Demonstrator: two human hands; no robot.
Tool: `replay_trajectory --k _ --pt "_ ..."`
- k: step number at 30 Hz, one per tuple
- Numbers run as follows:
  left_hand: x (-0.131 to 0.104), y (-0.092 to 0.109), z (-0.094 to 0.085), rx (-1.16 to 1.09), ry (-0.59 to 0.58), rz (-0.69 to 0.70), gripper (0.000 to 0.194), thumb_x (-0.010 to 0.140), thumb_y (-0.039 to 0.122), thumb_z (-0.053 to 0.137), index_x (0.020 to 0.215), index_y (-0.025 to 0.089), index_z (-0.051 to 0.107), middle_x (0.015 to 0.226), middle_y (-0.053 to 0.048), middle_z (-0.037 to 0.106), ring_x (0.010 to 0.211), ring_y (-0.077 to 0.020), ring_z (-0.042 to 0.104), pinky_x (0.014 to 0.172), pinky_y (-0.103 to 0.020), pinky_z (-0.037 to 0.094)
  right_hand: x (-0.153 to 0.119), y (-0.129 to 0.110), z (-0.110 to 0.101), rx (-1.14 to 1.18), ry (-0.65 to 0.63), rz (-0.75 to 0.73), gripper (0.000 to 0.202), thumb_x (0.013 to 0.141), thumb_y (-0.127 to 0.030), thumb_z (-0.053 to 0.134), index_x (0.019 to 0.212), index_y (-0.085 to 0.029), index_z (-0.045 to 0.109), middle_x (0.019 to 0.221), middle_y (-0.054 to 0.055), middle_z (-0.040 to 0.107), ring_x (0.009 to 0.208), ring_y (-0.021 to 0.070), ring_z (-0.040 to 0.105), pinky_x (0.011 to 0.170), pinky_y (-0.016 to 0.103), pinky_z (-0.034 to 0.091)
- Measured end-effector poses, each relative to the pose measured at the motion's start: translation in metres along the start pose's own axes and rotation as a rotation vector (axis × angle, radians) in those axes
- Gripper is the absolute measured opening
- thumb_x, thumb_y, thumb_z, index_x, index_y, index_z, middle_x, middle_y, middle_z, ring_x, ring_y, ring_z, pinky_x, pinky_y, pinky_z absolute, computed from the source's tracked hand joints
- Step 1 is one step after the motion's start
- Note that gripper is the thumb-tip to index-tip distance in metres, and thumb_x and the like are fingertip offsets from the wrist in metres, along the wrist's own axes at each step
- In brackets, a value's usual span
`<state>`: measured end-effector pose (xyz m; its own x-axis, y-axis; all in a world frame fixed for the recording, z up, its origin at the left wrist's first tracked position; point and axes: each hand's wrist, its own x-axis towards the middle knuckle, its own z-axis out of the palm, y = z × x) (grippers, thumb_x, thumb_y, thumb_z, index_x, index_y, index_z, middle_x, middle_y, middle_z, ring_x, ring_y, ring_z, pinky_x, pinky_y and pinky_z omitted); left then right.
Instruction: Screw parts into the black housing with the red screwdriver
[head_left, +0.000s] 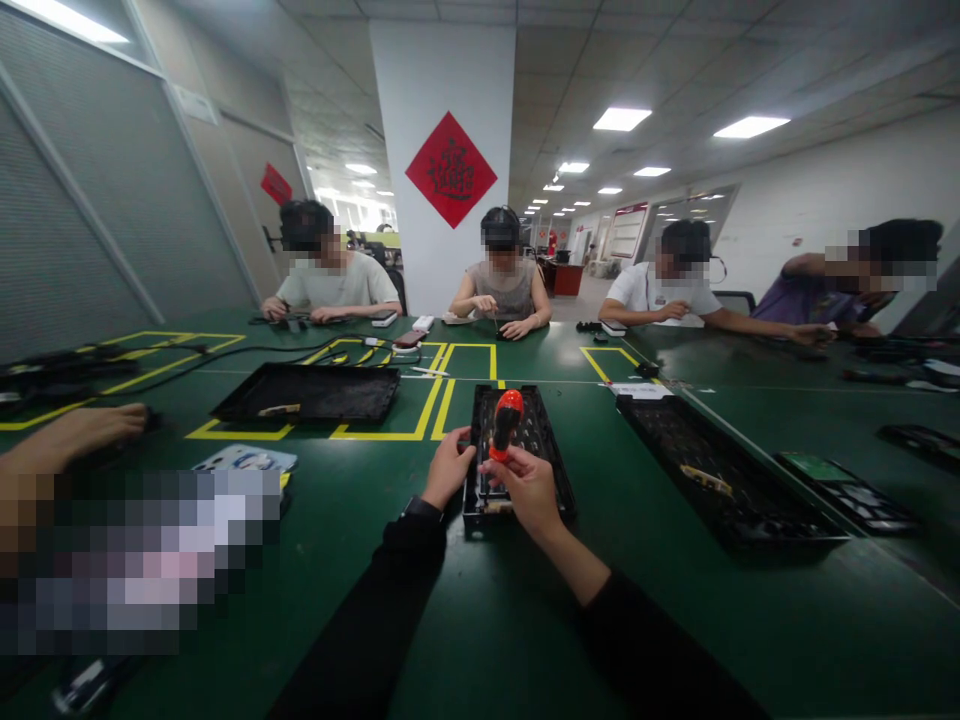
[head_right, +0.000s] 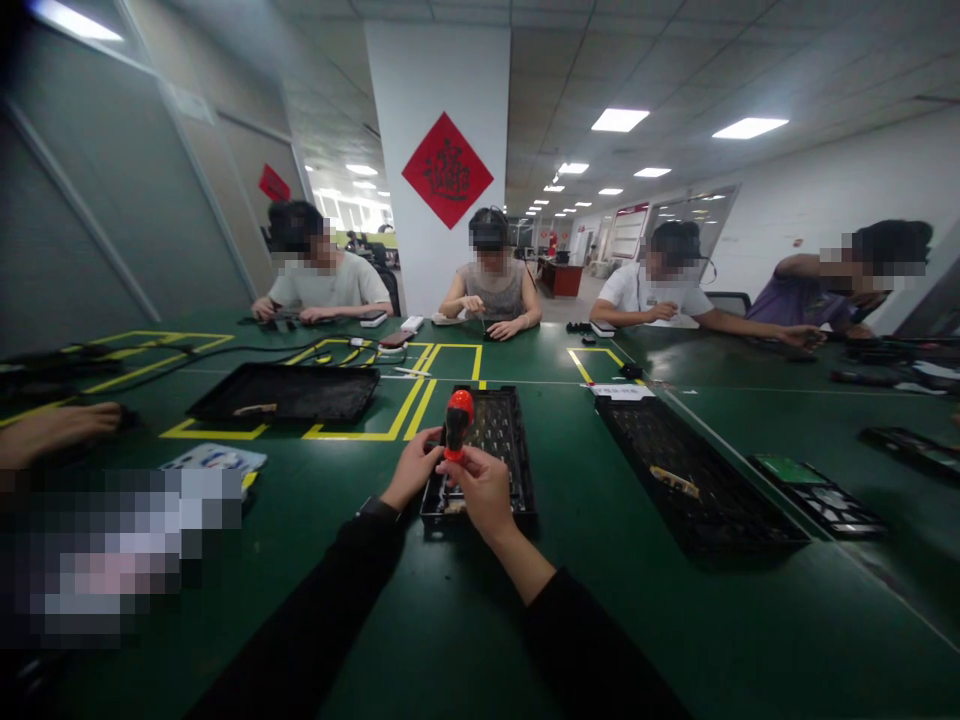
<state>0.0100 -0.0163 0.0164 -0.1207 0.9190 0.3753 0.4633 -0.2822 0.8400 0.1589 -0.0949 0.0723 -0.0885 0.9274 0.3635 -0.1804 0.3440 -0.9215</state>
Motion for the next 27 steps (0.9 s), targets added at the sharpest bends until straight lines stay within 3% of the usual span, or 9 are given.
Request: replay_trajectory --k 6,14,21,27 --pt "0.0016 0.0001 0.0 0.011 -0.002 0.002 0.038 0.073 0.018 0.053 0.11 0.016 0.055 0.104 -0.008 0.06 0.086 -0.0159 0.058 0.082 -0.032 0.044 0.0026 0.0049 -0.0029 -0.076 0.053 -0.012 0.02 0.067 -0.033 0.068 0.078 -0.017 0.07 0.072 0.004 0.069 0.061 0.017 0.061 0.057 0.029 0.05" --pt "-0.0002 0.0027 -0.0017 -0.001 0.001 -0.006 0.037 0.072 0.017 0.054 0.109 0.015 0.056 0.104 -0.009 0.06 0.087 -0.0162 0.058 0.082 -0.032 0.044 0.0011 -0.0027 -0.0007 -0.117 0.001 -0.031 0.028 0.078 -0.038 0.055 0.088 -0.016 0.068 0.078 0.006 0.068 0.069 0.0184 0.062 0.053 0.026 0.05" --pt "0.0009 0.0016 -0.0004 0.003 0.012 -0.003 0.039 0.07 0.015 0.057 0.109 0.013 0.057 0.103 -0.01 0.061 0.079 -0.0144 0.059 0.079 -0.032 0.045 0.0027 0.0023 0.0006 -0.131 -0.05 -0.054 0.031 0.083 -0.039 0.049 0.093 -0.015 0.065 0.08 0.005 0.066 0.06 0.0139 0.06 0.05 0.024 0.05" --pt "0.002 -0.0031 0.001 0.009 0.018 0.02 0.034 0.07 0.015 0.056 0.104 0.013 0.059 0.1 -0.009 0.062 0.077 -0.0144 0.059 0.077 -0.032 0.046 0.0026 0.0036 0.0004 -0.124 -0.107 -0.141 0.022 0.076 -0.035 0.06 0.09 -0.019 0.064 0.091 0.004 0.058 0.072 0.0141 0.057 0.052 0.022 0.052"
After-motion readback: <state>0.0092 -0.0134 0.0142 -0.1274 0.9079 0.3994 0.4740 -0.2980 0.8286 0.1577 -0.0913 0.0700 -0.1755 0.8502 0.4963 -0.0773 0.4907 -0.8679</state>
